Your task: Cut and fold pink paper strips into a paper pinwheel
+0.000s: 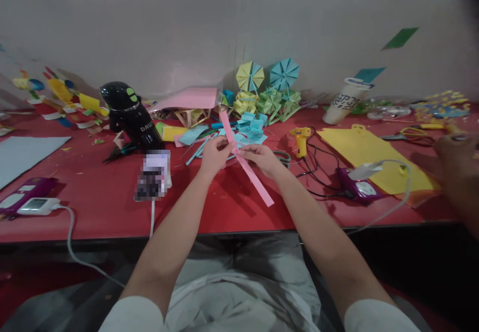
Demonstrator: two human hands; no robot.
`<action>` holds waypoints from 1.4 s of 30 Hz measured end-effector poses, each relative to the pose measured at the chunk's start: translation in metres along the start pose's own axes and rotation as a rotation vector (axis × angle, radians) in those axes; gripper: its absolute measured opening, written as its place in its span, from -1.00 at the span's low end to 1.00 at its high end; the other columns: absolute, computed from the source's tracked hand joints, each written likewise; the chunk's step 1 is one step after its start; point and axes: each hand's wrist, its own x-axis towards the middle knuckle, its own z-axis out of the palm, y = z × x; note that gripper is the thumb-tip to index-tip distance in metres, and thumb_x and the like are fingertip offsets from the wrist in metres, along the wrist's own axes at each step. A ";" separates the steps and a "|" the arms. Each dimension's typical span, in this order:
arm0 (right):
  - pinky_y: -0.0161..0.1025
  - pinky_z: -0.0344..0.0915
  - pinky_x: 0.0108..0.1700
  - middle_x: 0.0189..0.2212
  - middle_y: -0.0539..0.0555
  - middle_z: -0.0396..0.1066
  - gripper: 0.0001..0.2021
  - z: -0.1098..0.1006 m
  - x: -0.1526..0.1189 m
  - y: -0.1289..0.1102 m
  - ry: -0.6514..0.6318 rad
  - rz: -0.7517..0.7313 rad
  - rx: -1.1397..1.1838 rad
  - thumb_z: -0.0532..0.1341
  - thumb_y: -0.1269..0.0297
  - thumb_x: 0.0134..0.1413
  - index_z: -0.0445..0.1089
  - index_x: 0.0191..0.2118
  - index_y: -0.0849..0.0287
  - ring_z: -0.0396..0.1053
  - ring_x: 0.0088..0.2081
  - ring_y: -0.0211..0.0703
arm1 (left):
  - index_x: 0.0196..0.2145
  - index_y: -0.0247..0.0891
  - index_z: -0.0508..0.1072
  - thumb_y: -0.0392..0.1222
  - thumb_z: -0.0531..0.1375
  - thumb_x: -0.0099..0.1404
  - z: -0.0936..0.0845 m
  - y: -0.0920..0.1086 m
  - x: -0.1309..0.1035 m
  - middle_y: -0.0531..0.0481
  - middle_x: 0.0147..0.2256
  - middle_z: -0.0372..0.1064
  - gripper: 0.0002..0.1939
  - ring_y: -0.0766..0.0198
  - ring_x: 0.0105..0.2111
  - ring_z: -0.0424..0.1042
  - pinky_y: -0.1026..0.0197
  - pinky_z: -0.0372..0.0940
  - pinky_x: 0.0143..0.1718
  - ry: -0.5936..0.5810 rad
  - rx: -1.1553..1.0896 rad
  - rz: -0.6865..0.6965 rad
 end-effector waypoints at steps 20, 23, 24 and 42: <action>-0.34 0.02 -0.57 -0.66 -0.11 0.24 -0.61 0.000 0.004 0.004 0.031 -0.015 -0.070 0.46 -0.03 -0.29 0.39 -0.49 0.18 0.12 -0.62 -0.37 | -0.46 -0.24 0.47 -0.27 0.36 0.05 0.005 0.007 -0.006 0.01 -0.46 0.48 -0.88 0.25 -0.41 0.45 0.21 0.33 -0.29 -0.015 -0.001 -0.047; -0.34 -0.02 -0.58 -0.67 -0.10 0.22 -0.62 -0.001 0.004 0.005 0.025 -0.021 -0.092 0.45 -0.02 -0.27 0.39 -0.50 0.18 0.09 -0.62 -0.38 | -0.43 -0.22 0.50 -0.28 0.36 0.05 0.006 0.009 -0.008 -0.01 -0.41 0.49 -0.90 0.22 -0.37 0.46 0.20 0.33 -0.24 -0.035 0.010 -0.019; -0.33 -0.02 -0.58 -0.67 -0.10 0.22 -0.63 -0.001 0.004 0.005 0.026 -0.028 -0.098 0.44 -0.02 -0.26 0.40 -0.50 0.18 0.08 -0.62 -0.38 | -0.43 -0.22 0.51 -0.27 0.36 0.05 0.006 0.009 -0.008 -0.02 -0.40 0.50 -0.90 0.21 -0.36 0.46 0.20 0.33 -0.22 -0.042 0.007 -0.019; -0.25 0.03 -0.46 -0.65 -0.05 0.26 -0.65 -0.023 0.003 -0.005 0.045 -0.087 -0.333 0.39 -0.03 -0.20 0.46 -0.52 0.20 0.14 -0.55 -0.28 | -0.43 -0.21 0.62 -0.17 0.30 0.18 0.006 0.019 -0.010 -0.03 -0.33 0.58 -0.89 0.17 -0.22 0.51 0.14 0.34 -0.05 -0.149 -0.091 -0.085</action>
